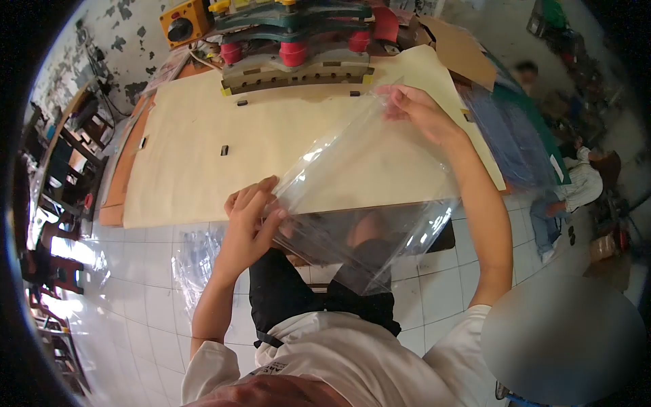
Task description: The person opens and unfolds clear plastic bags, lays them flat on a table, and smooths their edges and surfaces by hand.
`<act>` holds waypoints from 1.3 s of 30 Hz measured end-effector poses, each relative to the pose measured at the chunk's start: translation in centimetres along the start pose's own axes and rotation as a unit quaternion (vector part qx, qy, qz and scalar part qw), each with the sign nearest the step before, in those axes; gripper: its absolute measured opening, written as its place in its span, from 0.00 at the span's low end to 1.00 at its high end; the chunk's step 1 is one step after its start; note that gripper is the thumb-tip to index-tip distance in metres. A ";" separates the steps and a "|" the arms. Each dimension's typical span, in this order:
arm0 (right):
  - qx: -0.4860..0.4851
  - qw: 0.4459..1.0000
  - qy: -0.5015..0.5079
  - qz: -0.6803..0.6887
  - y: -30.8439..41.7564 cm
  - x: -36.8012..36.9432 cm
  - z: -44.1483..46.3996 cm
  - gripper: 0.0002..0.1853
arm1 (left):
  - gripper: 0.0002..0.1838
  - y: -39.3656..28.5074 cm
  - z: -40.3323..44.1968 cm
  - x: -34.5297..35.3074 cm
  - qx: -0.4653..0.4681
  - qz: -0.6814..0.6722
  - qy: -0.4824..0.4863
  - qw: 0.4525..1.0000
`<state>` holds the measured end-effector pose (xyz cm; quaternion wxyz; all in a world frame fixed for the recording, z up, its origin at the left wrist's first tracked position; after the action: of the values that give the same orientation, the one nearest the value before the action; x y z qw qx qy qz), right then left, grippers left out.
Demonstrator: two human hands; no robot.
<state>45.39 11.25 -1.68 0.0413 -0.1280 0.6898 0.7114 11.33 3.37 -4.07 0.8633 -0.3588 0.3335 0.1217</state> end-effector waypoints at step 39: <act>-0.246 0.904 -0.313 0.158 1.6 5.0 -13.9 0.09 | 0.08 2.1 1.0 -6.5 -0.128 -0.379 -0.082 0.913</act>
<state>41.91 -3.23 -1.58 0.1091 0.2061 0.4555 0.8592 6.02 5.77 -0.40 0.8155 -0.5545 0.0824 -0.1437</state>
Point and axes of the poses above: each hand's wrist, its own z-axis towards the middle knuckle, its own x-axis out of the palm, y = z × x, the point moved 9 cm from there along z, towards the middle knuckle, and after that the axes turned 1 degree about z, right-handed, at the moved point
